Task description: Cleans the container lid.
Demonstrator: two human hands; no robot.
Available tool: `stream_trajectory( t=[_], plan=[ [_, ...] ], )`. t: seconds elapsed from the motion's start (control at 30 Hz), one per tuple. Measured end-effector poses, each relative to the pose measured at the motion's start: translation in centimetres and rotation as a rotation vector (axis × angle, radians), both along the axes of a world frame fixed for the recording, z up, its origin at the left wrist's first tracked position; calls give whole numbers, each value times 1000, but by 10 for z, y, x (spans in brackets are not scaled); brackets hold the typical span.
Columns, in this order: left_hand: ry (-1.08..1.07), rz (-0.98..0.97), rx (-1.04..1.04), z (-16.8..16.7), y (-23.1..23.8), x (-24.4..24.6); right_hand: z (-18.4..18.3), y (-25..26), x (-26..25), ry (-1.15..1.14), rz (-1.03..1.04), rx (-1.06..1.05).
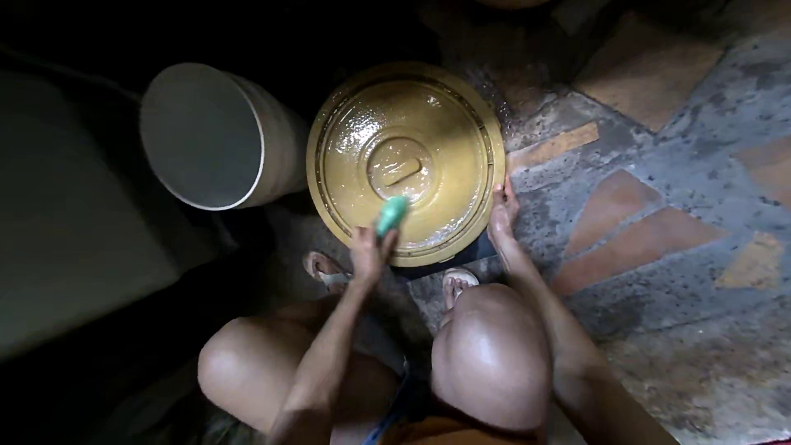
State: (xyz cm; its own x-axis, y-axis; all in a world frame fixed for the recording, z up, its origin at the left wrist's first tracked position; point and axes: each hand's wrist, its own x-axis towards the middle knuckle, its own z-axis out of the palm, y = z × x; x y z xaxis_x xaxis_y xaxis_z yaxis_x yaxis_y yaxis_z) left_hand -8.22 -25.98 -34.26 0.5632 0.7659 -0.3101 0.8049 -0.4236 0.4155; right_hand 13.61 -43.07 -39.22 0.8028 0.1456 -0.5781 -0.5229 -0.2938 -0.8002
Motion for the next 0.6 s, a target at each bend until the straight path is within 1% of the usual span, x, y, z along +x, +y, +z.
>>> stream_trajectory(
  t=[0.03,0.07,0.1,0.13,0.17,0.23,0.27,0.3,0.33,0.37,0.4,0.47,0.5,0.53,0.6],
  plan=[
    [56,178,-4,2,29,0,-1,0,-1,-12,-1,6],
    [72,315,4,-1,59,9,-2,-1,-3,-18,1,9],
    [38,404,23,-6,85,29,-3,-2,-5,-17,7,6],
    [-7,447,15,-10,108,58,-4,-2,-4,-19,15,6],
    [-56,439,-11,-10,124,91,-5,-3,-5,-23,19,16],
    [-92,297,-72,-6,132,156,-6,-2,-5,-28,21,29],
    [-88,199,-94,-6,122,184,-6,-1,-4,-29,17,26],
    [-69,117,-115,-5,99,205,-6,-1,-2,-25,17,18],
    [-64,39,-122,-6,68,216,-6,-1,-1,-23,21,6],
    [-82,-59,-108,-6,32,215,-5,0,-1,-18,20,-5],
    [-122,-168,-74,-9,-1,201,-5,1,0,-11,10,-4],
    [-190,-348,-28,-16,-46,143,-6,2,0,3,-3,7],
    [-206,-378,-1,-21,-55,110,-7,2,0,-6,-6,9],
    [-213,-362,26,-25,-57,75,-9,2,0,-11,-7,9],
    [-184,-215,60,-22,-40,15,-8,4,0,-18,-19,13]
  ],
)
